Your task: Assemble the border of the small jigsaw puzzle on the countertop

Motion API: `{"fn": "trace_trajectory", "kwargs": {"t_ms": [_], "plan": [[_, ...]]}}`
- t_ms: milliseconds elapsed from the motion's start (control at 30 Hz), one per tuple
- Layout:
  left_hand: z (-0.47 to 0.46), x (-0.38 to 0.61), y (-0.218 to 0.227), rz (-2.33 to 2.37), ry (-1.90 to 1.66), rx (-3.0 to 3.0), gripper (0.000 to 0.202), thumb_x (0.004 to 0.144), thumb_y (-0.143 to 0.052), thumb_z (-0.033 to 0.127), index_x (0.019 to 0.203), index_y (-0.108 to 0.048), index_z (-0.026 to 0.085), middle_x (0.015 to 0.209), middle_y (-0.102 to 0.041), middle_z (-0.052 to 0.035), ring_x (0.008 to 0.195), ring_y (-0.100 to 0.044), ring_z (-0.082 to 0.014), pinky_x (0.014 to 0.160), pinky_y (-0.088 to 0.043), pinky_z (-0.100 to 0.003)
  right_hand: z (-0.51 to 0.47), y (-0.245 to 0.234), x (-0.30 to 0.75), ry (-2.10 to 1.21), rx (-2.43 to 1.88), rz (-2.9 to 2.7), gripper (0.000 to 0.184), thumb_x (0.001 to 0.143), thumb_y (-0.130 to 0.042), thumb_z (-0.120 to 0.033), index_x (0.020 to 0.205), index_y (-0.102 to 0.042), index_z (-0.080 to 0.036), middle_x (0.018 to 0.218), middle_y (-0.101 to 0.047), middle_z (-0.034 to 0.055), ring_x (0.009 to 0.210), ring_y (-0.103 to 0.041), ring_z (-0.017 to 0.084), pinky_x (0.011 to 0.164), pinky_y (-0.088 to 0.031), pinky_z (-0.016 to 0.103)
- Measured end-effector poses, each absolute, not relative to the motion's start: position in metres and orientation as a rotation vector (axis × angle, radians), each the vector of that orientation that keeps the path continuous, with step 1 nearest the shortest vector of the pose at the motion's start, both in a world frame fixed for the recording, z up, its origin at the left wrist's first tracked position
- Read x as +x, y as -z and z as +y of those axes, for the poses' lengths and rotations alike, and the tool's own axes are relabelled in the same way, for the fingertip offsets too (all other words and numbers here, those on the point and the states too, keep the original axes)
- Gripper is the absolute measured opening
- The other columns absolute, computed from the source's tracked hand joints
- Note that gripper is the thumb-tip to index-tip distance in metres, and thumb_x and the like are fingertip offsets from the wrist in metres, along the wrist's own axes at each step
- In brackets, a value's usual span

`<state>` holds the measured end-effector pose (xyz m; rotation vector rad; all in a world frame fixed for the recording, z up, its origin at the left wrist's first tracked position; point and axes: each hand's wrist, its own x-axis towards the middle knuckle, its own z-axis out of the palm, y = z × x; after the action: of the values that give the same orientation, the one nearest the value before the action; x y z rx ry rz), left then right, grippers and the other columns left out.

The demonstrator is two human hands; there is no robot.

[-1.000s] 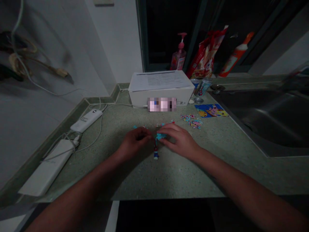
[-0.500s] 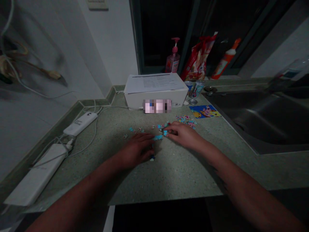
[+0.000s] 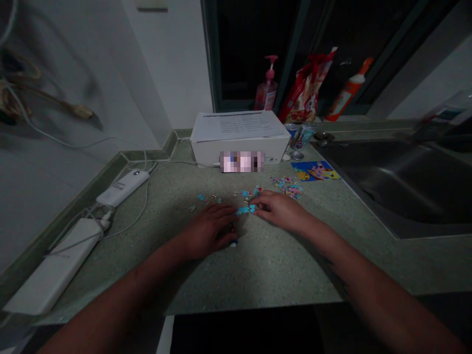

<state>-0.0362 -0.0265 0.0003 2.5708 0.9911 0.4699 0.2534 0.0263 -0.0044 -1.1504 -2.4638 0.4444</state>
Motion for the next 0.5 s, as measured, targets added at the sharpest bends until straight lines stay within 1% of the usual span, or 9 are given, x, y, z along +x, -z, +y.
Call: {"fn": "trace_trajectory", "kwargs": {"t_ms": [100, 267, 400, 500], "plan": [[-0.024, -0.039, 0.001, 1.061, -0.528, 2.566, 0.029, 0.103, -0.068, 0.033, 0.131, -0.073, 0.025, 0.142, -0.074, -0.0107, 0.132, -0.066, -0.0325, 0.115, -0.049, -0.055, 0.027, 0.003, 0.255, -0.457, -1.170, -2.473, 0.021, 0.096, -0.076, -0.018, 0.114, -0.081, -0.029, 0.094, -0.077, 0.0023, 0.084, -0.072, 0.020, 0.074, -0.056, 0.034], [-0.020, -0.044, 0.001, 1.221, -0.621, 2.493, 0.026, 0.104, -0.064, 0.028, 0.127, -0.074, 0.026, 0.131, -0.078, -0.0090, 0.126, -0.068, -0.0305, 0.114, -0.051, -0.055, 0.027, -0.002, 0.256, -0.445, -1.183, -2.441, 0.021, 0.097, -0.076, -0.018, 0.115, -0.081, -0.028, 0.095, -0.074, 0.0031, 0.085, -0.072, 0.021, 0.075, -0.056, 0.034], [-0.020, -0.045, -0.003, 1.426, -0.715, 2.306, 0.022, 0.104, -0.060, 0.032, 0.119, -0.075, 0.025, 0.125, -0.079, -0.0106, 0.120, -0.069, -0.0308, 0.109, -0.054, -0.055, 0.022, -0.005, 0.249, -0.422, -1.110, -2.374, 0.024, 0.100, -0.074, -0.023, 0.123, -0.079, -0.028, 0.100, -0.074, 0.0043, 0.087, -0.072, 0.021, 0.076, -0.056, 0.034], [-0.018, -0.045, -0.005, 1.502, -0.777, 2.114, 0.022, 0.102, -0.060, 0.035, 0.116, -0.072, 0.023, 0.121, -0.078, -0.0130, 0.113, -0.071, -0.0307, 0.103, -0.057, -0.054, 0.015, -0.004, 0.237, -0.415, -1.018, -2.340, 0.026, 0.102, -0.072, -0.025, 0.127, -0.078, -0.028, 0.105, -0.076, 0.0052, 0.092, -0.074, 0.021, 0.080, -0.057, 0.034]]}}
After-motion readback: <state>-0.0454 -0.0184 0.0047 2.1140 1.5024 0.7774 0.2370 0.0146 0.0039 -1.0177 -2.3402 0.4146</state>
